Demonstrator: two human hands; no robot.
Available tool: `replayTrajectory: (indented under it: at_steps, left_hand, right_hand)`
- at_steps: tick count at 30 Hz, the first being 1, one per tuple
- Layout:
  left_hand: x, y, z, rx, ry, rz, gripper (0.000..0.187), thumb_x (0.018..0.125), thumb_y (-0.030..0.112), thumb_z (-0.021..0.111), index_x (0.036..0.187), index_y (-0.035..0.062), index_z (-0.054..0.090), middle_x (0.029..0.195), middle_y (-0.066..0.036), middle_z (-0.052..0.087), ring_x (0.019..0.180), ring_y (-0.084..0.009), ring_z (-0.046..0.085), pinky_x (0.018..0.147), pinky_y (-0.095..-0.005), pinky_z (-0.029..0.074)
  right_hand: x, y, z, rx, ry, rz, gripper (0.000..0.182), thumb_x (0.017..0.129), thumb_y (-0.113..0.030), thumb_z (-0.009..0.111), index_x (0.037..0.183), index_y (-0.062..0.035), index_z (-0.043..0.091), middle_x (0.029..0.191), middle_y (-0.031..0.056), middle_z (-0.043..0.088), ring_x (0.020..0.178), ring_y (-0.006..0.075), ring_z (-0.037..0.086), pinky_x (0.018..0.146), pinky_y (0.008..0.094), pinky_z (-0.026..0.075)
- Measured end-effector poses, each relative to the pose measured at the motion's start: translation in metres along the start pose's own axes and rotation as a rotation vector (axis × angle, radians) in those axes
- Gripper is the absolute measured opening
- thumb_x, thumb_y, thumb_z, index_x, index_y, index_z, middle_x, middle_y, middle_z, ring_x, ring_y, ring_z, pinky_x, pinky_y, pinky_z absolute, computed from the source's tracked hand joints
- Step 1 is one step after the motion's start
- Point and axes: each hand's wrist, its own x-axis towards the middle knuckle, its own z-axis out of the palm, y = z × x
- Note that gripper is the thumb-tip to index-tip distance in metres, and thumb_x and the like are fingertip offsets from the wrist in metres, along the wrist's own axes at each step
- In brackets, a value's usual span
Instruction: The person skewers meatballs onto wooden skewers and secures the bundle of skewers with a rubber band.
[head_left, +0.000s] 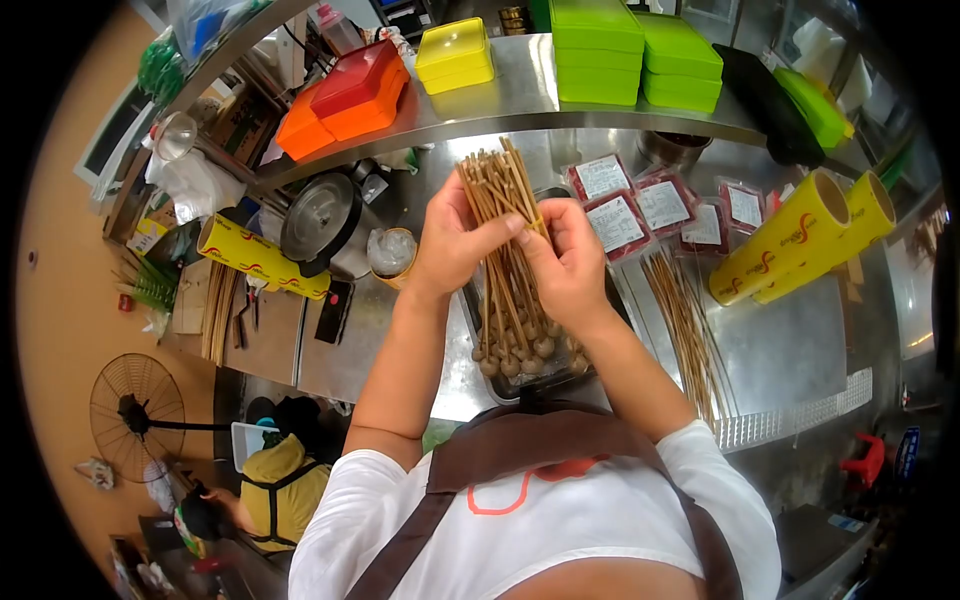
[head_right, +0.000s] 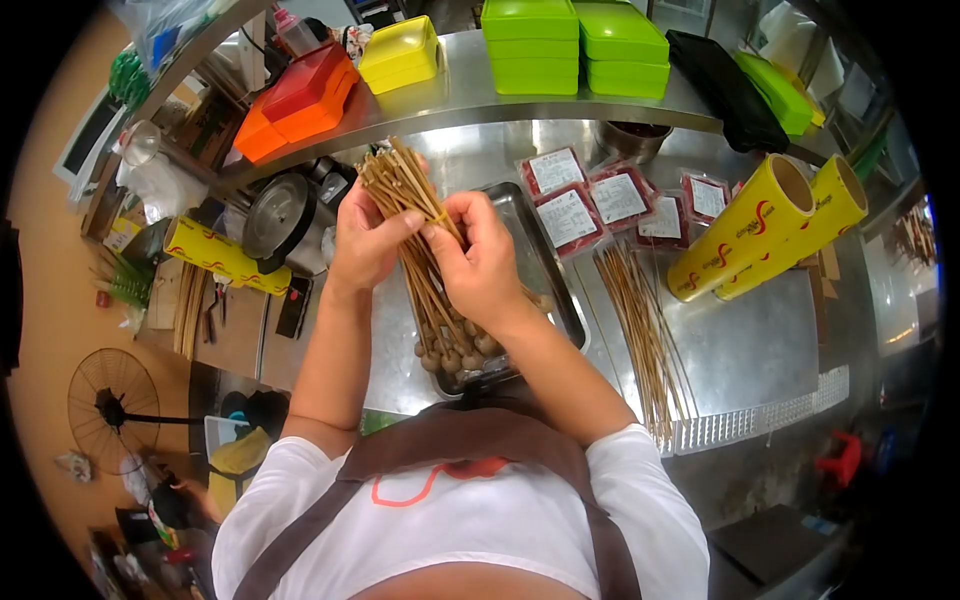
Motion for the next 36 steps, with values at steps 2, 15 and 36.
replayTrajectory:
  at_steps: [2,15,36]
  left_hand:
    - [0.000,0.001,0.000,0.049,-0.032,0.053,0.047,0.072,-0.002,0.061,0.116,-0.0014,0.045,0.104,-0.008,0.058,0.095,-0.0161,0.058,0.085,-0.0305,0.047]
    - [-0.001,-0.026,0.031,0.193,0.363,0.300,0.026,0.083,-0.003,0.055,0.107,-0.0016,0.046,0.097,-0.007,0.059,0.083,-0.0109,0.058,0.074,-0.0242,0.048]
    - [0.011,-0.032,0.002,0.094,0.124,-0.005,0.008,0.083,0.005,0.060,0.087,-0.0023,0.060,0.081,-0.009,0.065,0.079,-0.0207,0.064,0.069,-0.0303,0.052]
  right_hand:
    - [-0.003,0.000,0.000,0.005,-0.019,0.005,0.017,0.088,-0.008,0.056,0.100,0.0021,0.050,0.084,0.0086,0.059,0.072,0.0134,0.055,0.064,0.0278,0.046]
    - [-0.001,0.022,0.014,-0.246,0.160,-0.234,0.022,0.089,-0.006,0.052,0.109,0.0025,0.046,0.093,0.0179,0.059,0.080,0.0320,0.059,0.071,0.0373,0.047]
    - [-0.013,0.039,-0.032,-0.342,-0.174,-0.299,0.063,0.080,-0.024,0.064,0.131,0.0011,0.037,0.126,0.0190,0.043,0.118,0.0330,0.041,0.102,0.0399,0.030]
